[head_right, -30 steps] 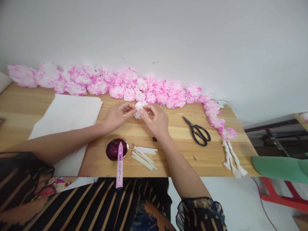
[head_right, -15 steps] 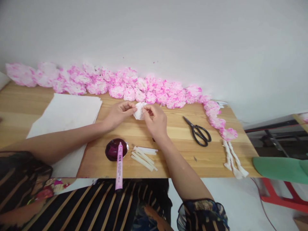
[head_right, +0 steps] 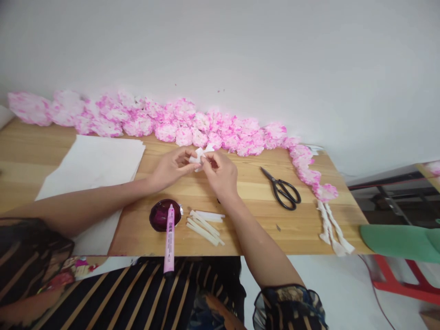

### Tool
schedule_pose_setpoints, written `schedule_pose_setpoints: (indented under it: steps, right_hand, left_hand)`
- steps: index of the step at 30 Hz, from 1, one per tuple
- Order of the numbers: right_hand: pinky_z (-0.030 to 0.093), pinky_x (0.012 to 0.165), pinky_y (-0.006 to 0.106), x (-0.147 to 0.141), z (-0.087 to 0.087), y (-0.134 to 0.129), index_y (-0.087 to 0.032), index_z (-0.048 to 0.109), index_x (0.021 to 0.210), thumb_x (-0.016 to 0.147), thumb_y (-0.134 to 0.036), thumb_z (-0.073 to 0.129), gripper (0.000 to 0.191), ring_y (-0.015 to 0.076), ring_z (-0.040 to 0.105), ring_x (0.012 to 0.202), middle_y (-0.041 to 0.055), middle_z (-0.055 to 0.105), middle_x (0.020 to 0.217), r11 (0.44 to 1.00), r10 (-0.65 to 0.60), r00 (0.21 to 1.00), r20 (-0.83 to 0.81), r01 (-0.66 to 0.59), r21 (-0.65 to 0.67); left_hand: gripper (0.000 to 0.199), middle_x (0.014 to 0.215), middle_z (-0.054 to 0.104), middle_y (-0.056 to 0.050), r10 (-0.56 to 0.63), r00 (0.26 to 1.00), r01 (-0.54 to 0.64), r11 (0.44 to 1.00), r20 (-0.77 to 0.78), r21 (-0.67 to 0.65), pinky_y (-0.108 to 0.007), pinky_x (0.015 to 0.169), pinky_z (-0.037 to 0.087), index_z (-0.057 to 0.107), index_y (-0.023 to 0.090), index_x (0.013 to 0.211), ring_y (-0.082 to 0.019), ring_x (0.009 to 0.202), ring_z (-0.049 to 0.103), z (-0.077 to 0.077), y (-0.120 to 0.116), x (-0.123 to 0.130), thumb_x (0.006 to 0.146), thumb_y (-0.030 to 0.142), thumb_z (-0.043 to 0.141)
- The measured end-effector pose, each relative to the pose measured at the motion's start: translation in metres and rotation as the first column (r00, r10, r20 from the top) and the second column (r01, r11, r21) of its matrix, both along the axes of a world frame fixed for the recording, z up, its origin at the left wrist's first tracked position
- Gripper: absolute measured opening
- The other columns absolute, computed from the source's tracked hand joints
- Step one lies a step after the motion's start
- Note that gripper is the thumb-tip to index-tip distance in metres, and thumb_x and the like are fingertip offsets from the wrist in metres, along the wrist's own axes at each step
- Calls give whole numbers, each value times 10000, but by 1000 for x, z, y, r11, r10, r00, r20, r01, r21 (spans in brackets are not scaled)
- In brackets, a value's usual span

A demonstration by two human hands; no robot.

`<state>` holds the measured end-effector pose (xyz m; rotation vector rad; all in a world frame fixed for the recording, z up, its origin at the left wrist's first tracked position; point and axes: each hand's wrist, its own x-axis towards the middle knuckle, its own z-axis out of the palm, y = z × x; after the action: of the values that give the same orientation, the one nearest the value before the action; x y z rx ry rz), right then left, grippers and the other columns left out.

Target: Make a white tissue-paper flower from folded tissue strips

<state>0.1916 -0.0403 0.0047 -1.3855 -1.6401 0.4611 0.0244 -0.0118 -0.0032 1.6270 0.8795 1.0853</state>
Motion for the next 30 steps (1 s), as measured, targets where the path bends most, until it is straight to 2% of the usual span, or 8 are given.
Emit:
schedule_pose_setpoints:
  steps: [2, 6, 12, 15, 19, 22, 27, 30]
  right_hand:
    - [469, 715, 296, 0, -2, 0, -221, 713, 839, 879, -317, 611, 145, 158, 625, 724, 7, 719, 811, 1000, 28, 999, 26, -29, 13]
    - [474, 731, 306, 1, -3, 1, -227, 733, 875, 892, -358, 615, 177, 167, 637, 750, 10, 735, 839, 999, 47, 999, 8, -47, 6]
    - [484, 672, 279, -1, -2, 4, -209, 711, 825, 831, -377, 654, 177, 146, 620, 695, -6, 716, 774, 991, -15, 957, -288, -25, -132]
    - [476, 644, 269, -1, 0, 5, -206, 698, 806, 817, -392, 658, 191, 141, 610, 679, -9, 704, 753, 984, -17, 941, -337, -44, -172]
    - [464, 653, 272, -1, 3, 1, -214, 697, 840, 842, -370, 643, 166, 142, 618, 686, -3, 716, 786, 997, -24, 993, -119, 14, -79]
    - [449, 660, 284, -1, 2, -2, -217, 695, 846, 884, -330, 596, 154, 146, 615, 675, 1, 710, 775, 999, -34, 997, 69, 34, 13]
    - [435, 715, 316, 0, -1, -3, -234, 705, 867, 927, -331, 551, 192, 184, 627, 758, 31, 727, 825, 996, -32, 958, 283, 7, 88]
    - [435, 718, 321, -1, -1, -3, -239, 701, 864, 926, -360, 555, 199, 186, 619, 761, 34, 723, 832, 998, -18, 964, 265, 2, 62]
  left_hand:
    - [251, 929, 660, -36, -18, 1000, 18, 1000, 8, -22, -231, 683, 470, 620, 158, 894, -115, 763, 590, 0, 1, 0, 780, 358, 718]
    - [221, 809, 640, -13, -19, 998, 23, 997, 52, -75, -228, 664, 452, 611, 154, 823, -107, 715, 570, -2, 5, 0, 816, 366, 670]
    - [230, 762, 628, 3, 33, 983, 10, 973, 183, -232, -249, 698, 475, 594, 155, 793, -106, 698, 580, -4, 9, -2, 772, 355, 705]
    - [223, 764, 640, 0, 29, 984, 10, 977, 177, -213, -255, 711, 483, 600, 157, 787, -109, 701, 587, -4, 9, -2, 772, 350, 709]
    - [205, 779, 656, -13, 12, 993, -1, 996, 120, -91, -239, 695, 471, 624, 149, 785, -106, 711, 583, -4, 4, 0, 799, 343, 689]
    - [236, 778, 646, -14, -8, 995, 13, 998, 101, -56, -236, 676, 461, 616, 148, 786, -105, 709, 579, -5, 1, 2, 796, 367, 703]
    - [322, 791, 630, -13, -36, 992, 51, 991, 118, -127, -240, 647, 476, 598, 153, 829, -107, 701, 575, -5, 3, 2, 788, 448, 719]
    - [348, 772, 608, -8, -25, 991, 51, 981, 133, -188, -251, 642, 491, 594, 154, 809, -115, 700, 571, -5, 6, 1, 788, 484, 703]
